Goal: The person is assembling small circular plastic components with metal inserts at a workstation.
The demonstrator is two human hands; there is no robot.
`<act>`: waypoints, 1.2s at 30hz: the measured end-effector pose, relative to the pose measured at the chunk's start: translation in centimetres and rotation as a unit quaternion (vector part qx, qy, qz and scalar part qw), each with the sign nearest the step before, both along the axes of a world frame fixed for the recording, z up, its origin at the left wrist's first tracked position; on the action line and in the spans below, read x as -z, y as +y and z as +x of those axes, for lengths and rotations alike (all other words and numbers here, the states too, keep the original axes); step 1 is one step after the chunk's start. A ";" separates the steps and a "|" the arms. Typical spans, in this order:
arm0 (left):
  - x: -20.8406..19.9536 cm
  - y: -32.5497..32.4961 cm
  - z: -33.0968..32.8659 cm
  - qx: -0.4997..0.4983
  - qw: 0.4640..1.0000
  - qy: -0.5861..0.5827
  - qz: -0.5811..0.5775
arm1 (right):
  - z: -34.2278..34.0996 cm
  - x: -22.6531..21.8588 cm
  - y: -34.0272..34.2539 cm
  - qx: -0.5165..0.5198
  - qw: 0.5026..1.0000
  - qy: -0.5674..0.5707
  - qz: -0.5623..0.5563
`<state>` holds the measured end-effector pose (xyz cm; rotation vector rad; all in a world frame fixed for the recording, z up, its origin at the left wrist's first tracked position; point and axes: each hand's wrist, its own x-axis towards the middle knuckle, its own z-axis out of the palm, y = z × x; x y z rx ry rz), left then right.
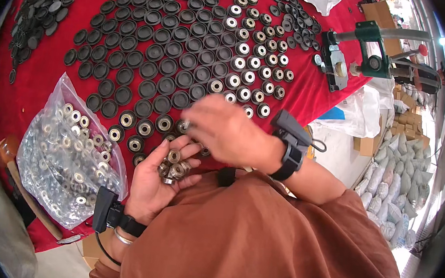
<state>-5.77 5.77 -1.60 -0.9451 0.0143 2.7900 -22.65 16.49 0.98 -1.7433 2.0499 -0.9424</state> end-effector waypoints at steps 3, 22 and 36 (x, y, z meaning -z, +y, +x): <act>-0.4 -0.2 -0.5 0.011 1.000 -0.007 -0.004 | -2.0 0.5 -0.6 0.121 0.989 0.032 0.073; -0.4 -0.6 -0.9 -0.023 0.999 -0.031 0.001 | -2.7 1.3 -2.3 0.043 0.972 0.183 0.143; -0.1 0.1 -0.4 -0.033 0.996 -0.080 -0.010 | 4.4 -0.9 -1.8 0.035 0.987 -0.096 0.127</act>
